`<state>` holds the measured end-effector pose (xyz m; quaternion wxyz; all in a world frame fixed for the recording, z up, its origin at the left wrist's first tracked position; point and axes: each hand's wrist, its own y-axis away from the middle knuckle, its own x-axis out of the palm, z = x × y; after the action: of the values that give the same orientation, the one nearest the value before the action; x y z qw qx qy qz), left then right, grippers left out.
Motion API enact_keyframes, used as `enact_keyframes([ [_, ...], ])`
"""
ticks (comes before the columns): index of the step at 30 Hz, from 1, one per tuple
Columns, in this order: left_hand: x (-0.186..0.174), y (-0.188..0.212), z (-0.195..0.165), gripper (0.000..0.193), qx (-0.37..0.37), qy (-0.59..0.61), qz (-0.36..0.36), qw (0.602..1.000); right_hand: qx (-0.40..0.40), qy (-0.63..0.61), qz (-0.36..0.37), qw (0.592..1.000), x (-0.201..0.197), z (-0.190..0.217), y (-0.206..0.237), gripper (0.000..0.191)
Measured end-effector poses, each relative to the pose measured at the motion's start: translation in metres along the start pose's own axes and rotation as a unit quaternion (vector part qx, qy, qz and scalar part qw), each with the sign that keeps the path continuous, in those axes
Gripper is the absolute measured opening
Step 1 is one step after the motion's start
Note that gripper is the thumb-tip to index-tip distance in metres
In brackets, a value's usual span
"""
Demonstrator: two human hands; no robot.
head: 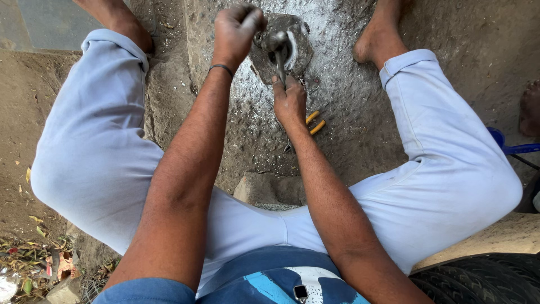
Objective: The person sits on the ground and uses a hammer and chisel to shape a small metal ring on a stone anvil. They repeatedly strike the ring, inspect it, and use pliers to adjust its position before continuing to hammer.
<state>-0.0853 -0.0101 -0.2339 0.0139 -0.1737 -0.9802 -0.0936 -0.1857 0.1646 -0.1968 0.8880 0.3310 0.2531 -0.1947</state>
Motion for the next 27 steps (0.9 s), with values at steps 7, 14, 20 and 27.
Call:
enact_keyframes([
  [7,-0.002,-0.010,-0.004,0.016,0.014,-0.106,-0.047,0.993,0.093,-0.155,-0.002,0.983,0.002,-0.005,-0.005,0.037],
  [14,-0.008,-0.005,0.004,0.019,-0.054,-0.269,-0.004,0.962,0.187,-0.254,-0.007,0.949,0.006,0.002,0.002,0.034],
  [20,-0.006,-0.006,-0.006,0.017,0.011,-0.262,-0.046,0.964,0.185,-0.276,0.012,0.943,0.002,0.003,0.003,0.031],
  [27,-0.009,-0.006,-0.006,0.016,0.036,-0.210,-0.051,0.976,0.176,-0.266,0.007,0.948,0.004,0.004,0.004,0.034],
])
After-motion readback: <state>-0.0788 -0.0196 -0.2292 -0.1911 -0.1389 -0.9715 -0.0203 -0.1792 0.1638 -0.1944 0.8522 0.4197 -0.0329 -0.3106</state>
